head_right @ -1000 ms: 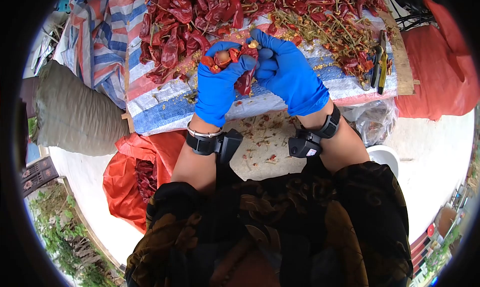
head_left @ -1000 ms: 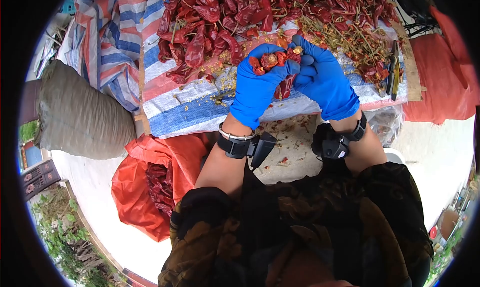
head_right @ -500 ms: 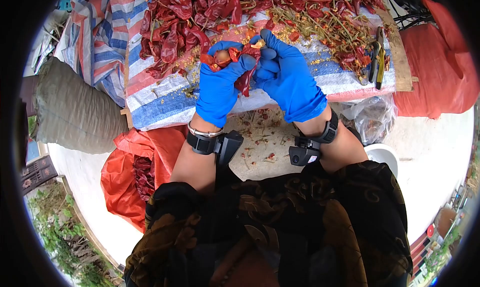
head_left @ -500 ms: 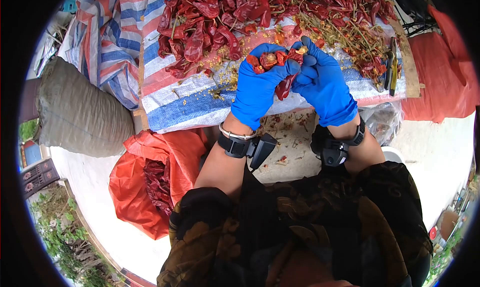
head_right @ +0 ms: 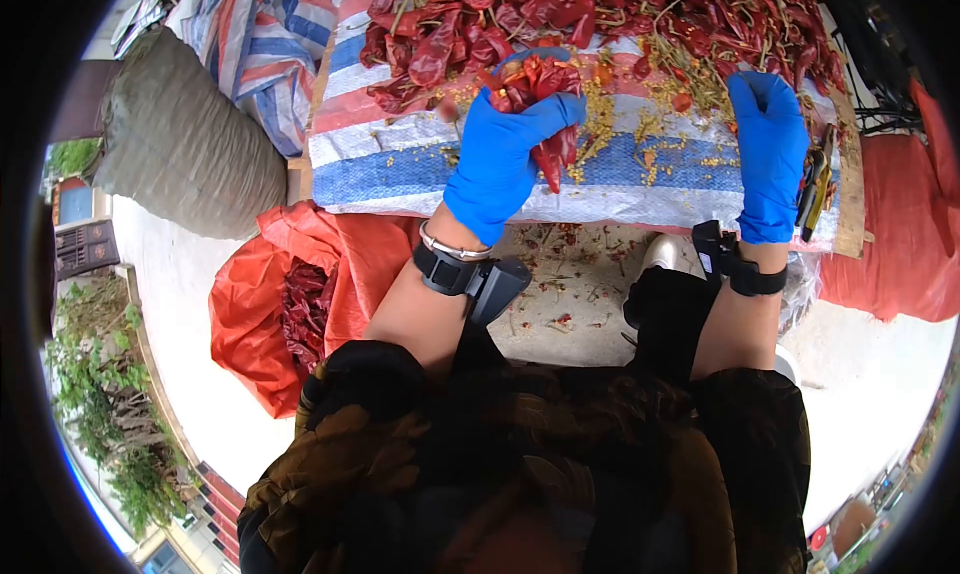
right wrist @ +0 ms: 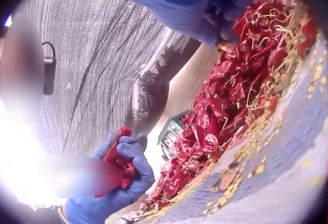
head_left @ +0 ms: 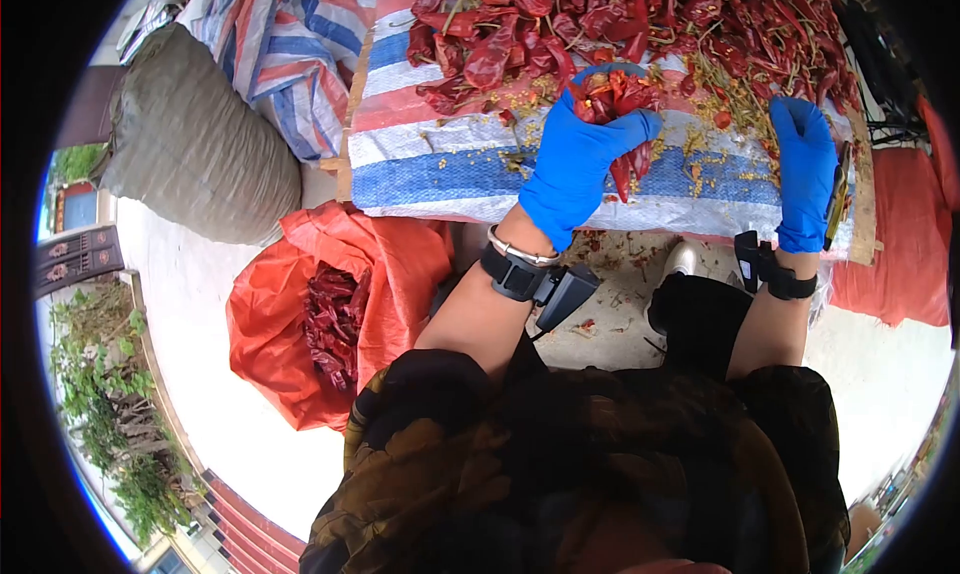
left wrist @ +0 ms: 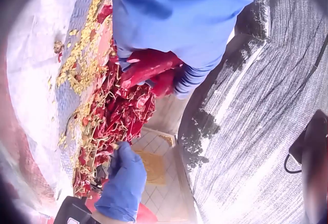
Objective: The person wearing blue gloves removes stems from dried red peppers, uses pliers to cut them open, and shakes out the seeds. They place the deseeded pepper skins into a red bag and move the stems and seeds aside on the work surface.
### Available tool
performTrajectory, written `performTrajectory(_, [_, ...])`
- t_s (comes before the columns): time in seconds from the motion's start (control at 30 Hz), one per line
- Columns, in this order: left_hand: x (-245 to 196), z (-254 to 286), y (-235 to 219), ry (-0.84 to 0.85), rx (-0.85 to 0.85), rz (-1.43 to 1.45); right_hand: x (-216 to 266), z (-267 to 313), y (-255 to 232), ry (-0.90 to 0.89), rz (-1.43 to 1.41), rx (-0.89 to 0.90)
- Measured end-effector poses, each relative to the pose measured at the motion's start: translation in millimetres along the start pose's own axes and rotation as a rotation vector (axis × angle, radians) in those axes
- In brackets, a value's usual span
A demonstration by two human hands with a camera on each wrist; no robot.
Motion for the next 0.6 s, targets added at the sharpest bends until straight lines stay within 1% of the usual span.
performTrajectory(0.07, [-7, -4, -10, 0.03, -0.014, -0.002, 5, -1, 3, -0.037, 0.328, 0.109])
performTrajectory(0.1, [-8, -6, -17, 0.02, -0.049, -0.076, 5, -3, 5, -0.046, 0.322, 0.117])
performTrajectory(0.17, [-15, -6, -30, 0.027, -0.128, -0.266, 33, -1, 2, -0.388, 0.62, -0.083])
performTrajectory(0.2, [-18, -8, -34, 0.029, -0.131, -0.268, 38, -2, 4, -0.39, 0.617, -0.082])
performTrajectory(0.27, [-47, -7, -61, 0.288, -0.428, -0.493, 63, 1, 4, -0.453, 0.501, -0.145])
performTrajectory(0.3, [-49, -10, -85, 0.27, -0.563, -0.581, 71, 2, 7, -0.458, 0.452, -0.122])
performTrajectory(0.33, [-50, -16, -97, 0.268, -0.555, -0.586, 72, 4, 11, -0.45, 0.453, -0.128])
performTrajectory(0.37, [-63, -15, -103, 0.398, -0.637, -0.821, 73, 6, 16, -0.472, 0.346, -0.111])
performTrajectory(0.4, [-80, -10, -96, 0.532, -0.715, -1.053, 75, 8, 21, -0.496, 0.239, -0.094])
performTrajectory(0.43, [-85, -9, -96, 0.534, -0.712, -1.053, 77, 10, 25, -0.495, 0.24, -0.098])
performTrajectory(0.5, [-81, -16, -100, 0.237, -0.702, -1.315, 82, 14, 41, -0.491, 0.09, 0.034])
performTrajectory(0.53, [-79, -17, -102, 0.239, -0.703, -1.315, 87, 16, 42, -0.492, 0.089, 0.033])
performTrajectory(0.6, [-80, -15, -98, 0.344, -0.739, -1.452, 89, 19, 52, -0.463, 0.135, 0.129])
Point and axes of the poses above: each hand's wrist, its own z-axis away from the middle knuckle, its own y-axis out of the palm, x = y × z, the point moved 8 cm from there along -z, towards the middle knuckle, and after that the axes turned 3 degrees about -y, right-handed, at the moved point
